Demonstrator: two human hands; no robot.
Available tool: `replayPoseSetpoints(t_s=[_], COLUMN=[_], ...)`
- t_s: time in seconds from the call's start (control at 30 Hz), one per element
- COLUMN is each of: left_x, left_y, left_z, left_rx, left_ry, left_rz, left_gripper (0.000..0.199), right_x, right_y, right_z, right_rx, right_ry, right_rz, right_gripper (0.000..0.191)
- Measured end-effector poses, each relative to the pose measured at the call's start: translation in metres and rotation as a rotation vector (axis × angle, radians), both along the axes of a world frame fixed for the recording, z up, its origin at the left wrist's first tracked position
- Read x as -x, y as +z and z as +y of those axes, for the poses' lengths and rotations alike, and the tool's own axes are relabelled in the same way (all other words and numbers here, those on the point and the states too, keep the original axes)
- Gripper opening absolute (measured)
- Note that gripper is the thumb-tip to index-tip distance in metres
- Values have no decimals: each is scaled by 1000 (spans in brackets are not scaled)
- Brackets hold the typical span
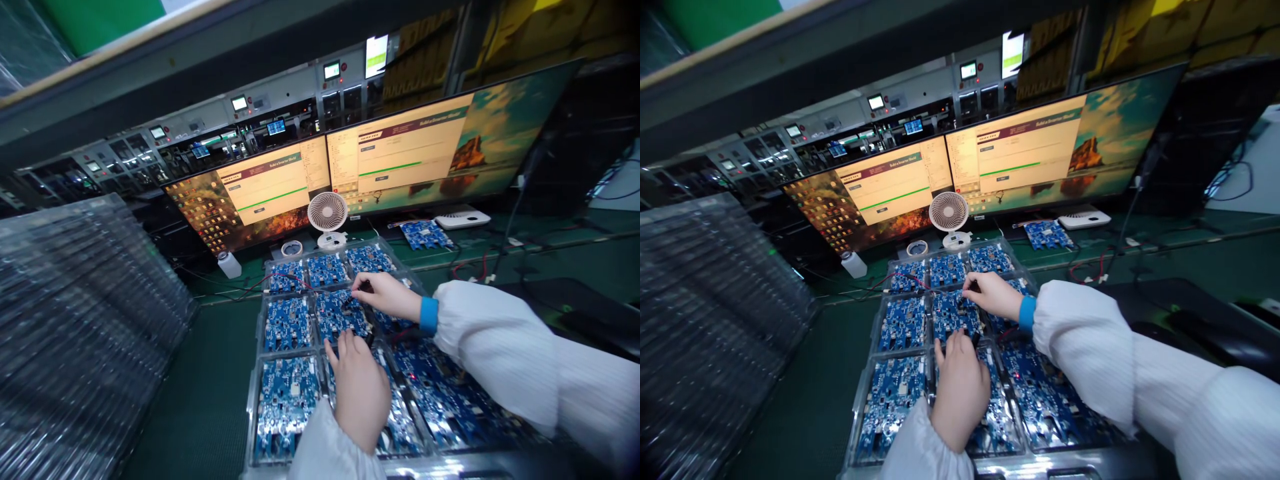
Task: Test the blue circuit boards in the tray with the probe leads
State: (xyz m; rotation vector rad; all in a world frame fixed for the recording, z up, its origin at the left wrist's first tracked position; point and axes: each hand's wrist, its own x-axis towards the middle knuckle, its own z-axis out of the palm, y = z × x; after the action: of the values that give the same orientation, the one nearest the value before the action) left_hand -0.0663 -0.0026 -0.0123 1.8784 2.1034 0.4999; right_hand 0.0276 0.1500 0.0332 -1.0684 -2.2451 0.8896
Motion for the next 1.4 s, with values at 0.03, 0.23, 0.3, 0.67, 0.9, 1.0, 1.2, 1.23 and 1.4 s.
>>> replayPoseSetpoints(t_s=[0.03, 0.23, 0.3, 0.67, 0.9, 1.0, 1.2, 1.23, 1.4], left_x=[0, 2, 1, 8, 7, 6, 5, 5, -1], left_y=[0, -2, -2, 16, 16, 14, 11, 12, 27], left_z=[0, 0, 0, 7, 4, 2, 1, 1, -9], left_rx=[-3, 4, -8, -82, -147, -177, -123, -117, -96], left_ry=[1, -10, -7, 130, 73, 11, -52, -61, -245], left_rz=[1, 11, 10, -210, -340, -380, -400, -391, -379], left_gripper=[45, 44, 44, 39, 32, 31, 33, 32, 31], right_x=[0, 0, 0, -40, -63, -66, -79, -82, -97], right_y=[0, 1, 2, 47, 55, 49, 51, 52, 55], right_z=[0, 0, 0, -39, -59, -60, -84, -89, -107], right_rx=[-1, 17, 35, 154, 201, 209, 99, 41, 62], right_ry=[-1, -13, -19, -95, -131, -119, -57, -40, 4], right_rz=[1, 15, 31, 296, 361, 354, 277, 246, 237], right_gripper=[18, 15, 15, 38, 44, 43, 32, 30, 30])
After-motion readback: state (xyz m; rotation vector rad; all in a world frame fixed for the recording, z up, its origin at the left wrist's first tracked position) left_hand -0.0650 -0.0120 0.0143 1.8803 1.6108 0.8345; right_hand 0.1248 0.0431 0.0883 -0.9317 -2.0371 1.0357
